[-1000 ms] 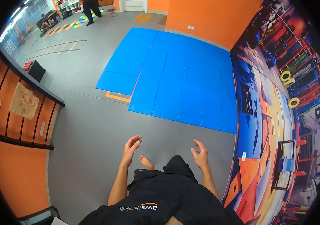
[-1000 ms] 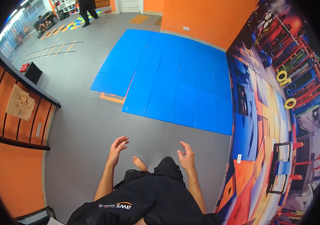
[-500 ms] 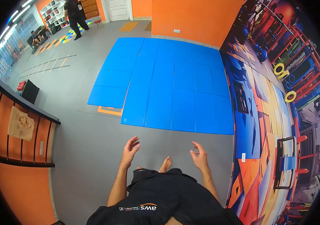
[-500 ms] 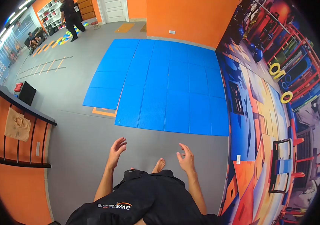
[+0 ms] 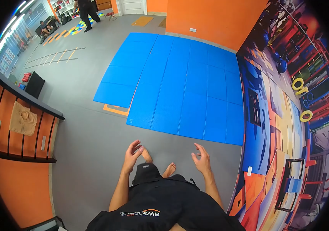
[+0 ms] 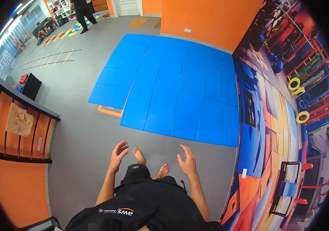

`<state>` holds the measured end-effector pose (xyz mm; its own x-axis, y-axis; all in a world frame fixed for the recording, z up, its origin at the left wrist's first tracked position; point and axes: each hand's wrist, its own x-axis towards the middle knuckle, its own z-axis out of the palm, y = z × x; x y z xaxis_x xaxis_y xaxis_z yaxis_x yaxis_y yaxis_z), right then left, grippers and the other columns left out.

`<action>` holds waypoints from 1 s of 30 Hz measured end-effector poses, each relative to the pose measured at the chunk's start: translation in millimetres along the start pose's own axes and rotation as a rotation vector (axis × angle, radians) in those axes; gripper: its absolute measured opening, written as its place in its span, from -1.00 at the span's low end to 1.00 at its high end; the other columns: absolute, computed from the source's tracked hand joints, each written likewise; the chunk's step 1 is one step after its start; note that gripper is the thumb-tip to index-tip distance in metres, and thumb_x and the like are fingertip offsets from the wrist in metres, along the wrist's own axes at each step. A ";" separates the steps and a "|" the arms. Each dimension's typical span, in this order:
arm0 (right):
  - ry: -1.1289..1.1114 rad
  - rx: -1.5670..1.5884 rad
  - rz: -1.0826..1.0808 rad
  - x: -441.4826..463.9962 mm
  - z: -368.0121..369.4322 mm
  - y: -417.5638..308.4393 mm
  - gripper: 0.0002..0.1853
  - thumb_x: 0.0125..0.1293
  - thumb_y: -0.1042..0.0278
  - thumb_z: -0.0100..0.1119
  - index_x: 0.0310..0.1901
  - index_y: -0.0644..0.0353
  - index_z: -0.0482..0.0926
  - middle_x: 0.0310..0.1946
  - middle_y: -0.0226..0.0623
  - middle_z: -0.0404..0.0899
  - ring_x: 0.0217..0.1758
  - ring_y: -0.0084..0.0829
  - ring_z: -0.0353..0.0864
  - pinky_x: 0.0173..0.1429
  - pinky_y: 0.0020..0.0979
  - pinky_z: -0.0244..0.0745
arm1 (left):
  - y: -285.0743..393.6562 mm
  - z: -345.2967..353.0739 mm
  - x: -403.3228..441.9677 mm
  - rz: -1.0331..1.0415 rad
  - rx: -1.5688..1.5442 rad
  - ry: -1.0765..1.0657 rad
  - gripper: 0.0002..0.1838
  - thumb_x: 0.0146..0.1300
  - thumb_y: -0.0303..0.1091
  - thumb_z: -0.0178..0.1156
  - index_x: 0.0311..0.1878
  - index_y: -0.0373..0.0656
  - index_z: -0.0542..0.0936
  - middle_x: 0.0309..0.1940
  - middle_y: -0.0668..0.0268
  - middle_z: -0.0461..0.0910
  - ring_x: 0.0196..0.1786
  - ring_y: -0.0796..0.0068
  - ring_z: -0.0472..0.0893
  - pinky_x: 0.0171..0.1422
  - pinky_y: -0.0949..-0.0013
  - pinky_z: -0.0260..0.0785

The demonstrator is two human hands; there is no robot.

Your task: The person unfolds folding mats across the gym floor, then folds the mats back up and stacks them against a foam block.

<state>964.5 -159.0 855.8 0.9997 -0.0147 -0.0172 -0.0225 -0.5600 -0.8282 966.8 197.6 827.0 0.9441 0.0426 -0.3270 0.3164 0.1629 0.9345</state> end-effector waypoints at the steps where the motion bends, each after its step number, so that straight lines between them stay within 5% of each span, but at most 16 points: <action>1: 0.006 0.004 -0.005 5.4 3.7 -2.4 -0.46 0.27 0.47 0.27 0.32 0.15 0.50 0.21 -0.17 0.57 0.20 -0.23 0.60 0.10 -0.27 0.61 | 1.8 -1.6 8.1 -0.002 -0.012 -0.005 -0.36 0.36 -0.36 0.32 0.45 -0.25 0.35 0.42 0.10 0.39 0.43 0.20 0.43 0.44 0.16 0.36; 10: -0.001 0.021 0.001 67.9 47.4 -50.8 -0.48 0.28 0.46 0.28 0.30 0.14 0.51 0.24 -0.18 0.56 0.21 -0.22 0.59 0.12 -0.25 0.58 | 42.4 -39.5 100.7 0.088 0.032 -0.122 -0.40 0.36 -0.39 0.31 0.42 -0.23 0.38 0.39 0.12 0.43 0.39 0.23 0.47 0.40 0.19 0.38; 16: 0.096 0.044 -0.181 114.3 37.3 -116.8 -0.50 0.27 0.49 0.30 0.28 0.15 0.53 0.20 -0.21 0.59 0.17 -0.25 0.62 0.10 -0.28 0.59 | 106.1 -59.3 141.1 0.215 -0.087 -0.119 -0.45 0.40 -0.39 0.24 0.42 -0.27 0.39 0.35 0.08 0.47 0.38 0.19 0.49 0.36 0.19 0.41; 30: 0.200 0.229 -0.434 118.3 -7.7 -210.9 -0.49 0.22 0.52 0.37 0.24 0.22 0.57 0.22 -0.15 0.61 0.23 -0.26 0.63 0.17 -0.30 0.60 | 224.1 -0.2 140.4 0.546 -0.064 -0.380 -0.42 0.43 -0.28 0.13 0.45 -0.26 0.32 0.39 -0.07 0.42 0.45 0.03 0.41 0.42 0.02 0.35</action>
<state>1087.5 -49.0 1032.7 0.8963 0.0080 0.4434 0.4171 -0.3547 -0.8368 1170.2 240.4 990.5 0.9381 -0.2124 0.2735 -0.2110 0.2755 0.9379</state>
